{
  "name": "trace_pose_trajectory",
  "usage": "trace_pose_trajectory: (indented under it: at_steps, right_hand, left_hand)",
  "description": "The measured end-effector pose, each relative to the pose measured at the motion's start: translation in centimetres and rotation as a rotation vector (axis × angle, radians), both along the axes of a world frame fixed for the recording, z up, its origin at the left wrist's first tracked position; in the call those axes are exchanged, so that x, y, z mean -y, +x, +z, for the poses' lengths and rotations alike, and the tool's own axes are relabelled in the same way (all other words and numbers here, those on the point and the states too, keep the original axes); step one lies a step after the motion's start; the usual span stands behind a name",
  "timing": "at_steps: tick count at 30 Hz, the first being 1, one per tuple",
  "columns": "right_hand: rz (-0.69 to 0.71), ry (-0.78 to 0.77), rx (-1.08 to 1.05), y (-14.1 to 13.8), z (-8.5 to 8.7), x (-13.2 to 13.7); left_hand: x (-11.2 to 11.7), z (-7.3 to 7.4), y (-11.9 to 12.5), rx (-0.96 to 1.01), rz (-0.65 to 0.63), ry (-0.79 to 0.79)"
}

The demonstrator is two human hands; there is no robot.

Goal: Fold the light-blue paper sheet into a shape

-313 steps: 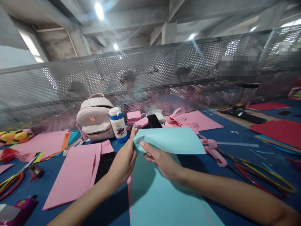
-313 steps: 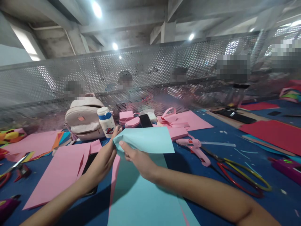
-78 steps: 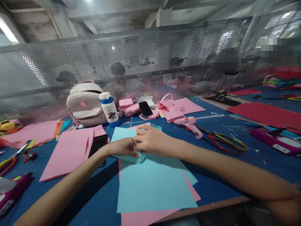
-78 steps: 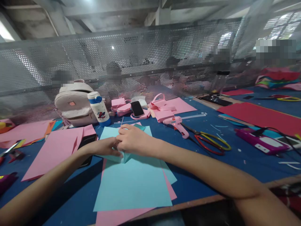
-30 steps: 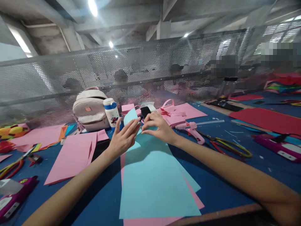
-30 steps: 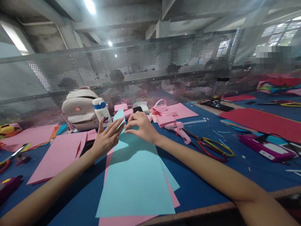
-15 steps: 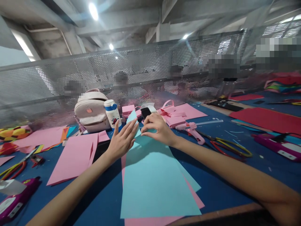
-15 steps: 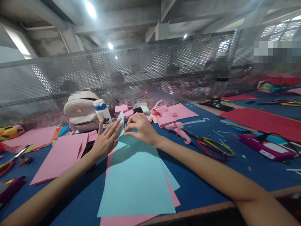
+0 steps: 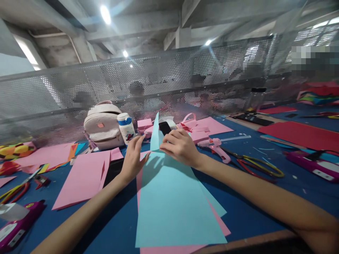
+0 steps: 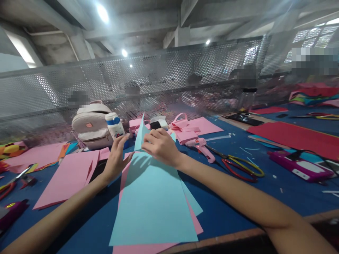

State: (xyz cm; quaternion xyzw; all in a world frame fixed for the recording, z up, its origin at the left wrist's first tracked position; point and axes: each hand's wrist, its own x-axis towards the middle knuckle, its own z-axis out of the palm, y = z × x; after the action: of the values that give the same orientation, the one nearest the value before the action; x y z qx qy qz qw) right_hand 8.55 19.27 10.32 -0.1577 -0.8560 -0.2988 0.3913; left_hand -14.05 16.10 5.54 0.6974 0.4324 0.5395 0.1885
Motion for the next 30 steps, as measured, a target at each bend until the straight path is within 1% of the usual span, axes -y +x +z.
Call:
trace_pose_trajectory:
  at_steps: [1, 2, 5, 7, 10, 15, 18, 21, 26, 30]
  right_hand:
    - [-0.021, 0.051, 0.019, 0.0, 0.0, 0.2]
    - [-0.038, 0.101, 0.041, -0.1, -0.1, 0.4]
    - [-0.058, 0.227, 0.120, -0.4, -0.3, 1.1]
    - [-0.053, 0.263, 0.169, -0.6, -0.6, 1.5]
    - [-0.044, 0.234, 0.217, -1.1, -1.4, 1.9]
    - [-0.079, 0.075, 0.240, -1.6, -2.9, 1.6]
    - [-0.100, -0.031, 0.224, -1.7, -3.5, 1.1]
    - [-0.079, -0.116, 0.203, -1.7, -3.8, 0.7]
    - [0.027, -0.295, 0.163, -1.7, -3.8, 0.9]
    - [0.024, -0.393, 0.178, -1.8, -3.6, 1.4]
  left_hand:
    - [0.0, -0.3, 0.3, 0.159, -0.044, -0.108]
    - [0.1, -0.6, 0.6, 0.264, -0.082, -0.195]
    - [0.6, -1.2, 2.0, 0.401, -0.232, -0.415]
    - [1.1, -1.3, 2.8, 0.507, -0.346, -0.547]
    - [1.7, -1.2, 3.6, 0.663, -0.438, -0.664]
    - [1.9, -1.6, 3.6, 0.836, -0.488, -0.801]
    - [2.0, -2.0, 3.7, 0.898, -0.486, -0.843]
    - [2.3, -2.0, 4.0, 0.941, -0.465, -0.821]
    - [2.6, -1.2, 4.4, 0.954, -0.432, -0.736]
    - [2.5, -0.8, 4.3, 0.906, -0.422, -0.688]
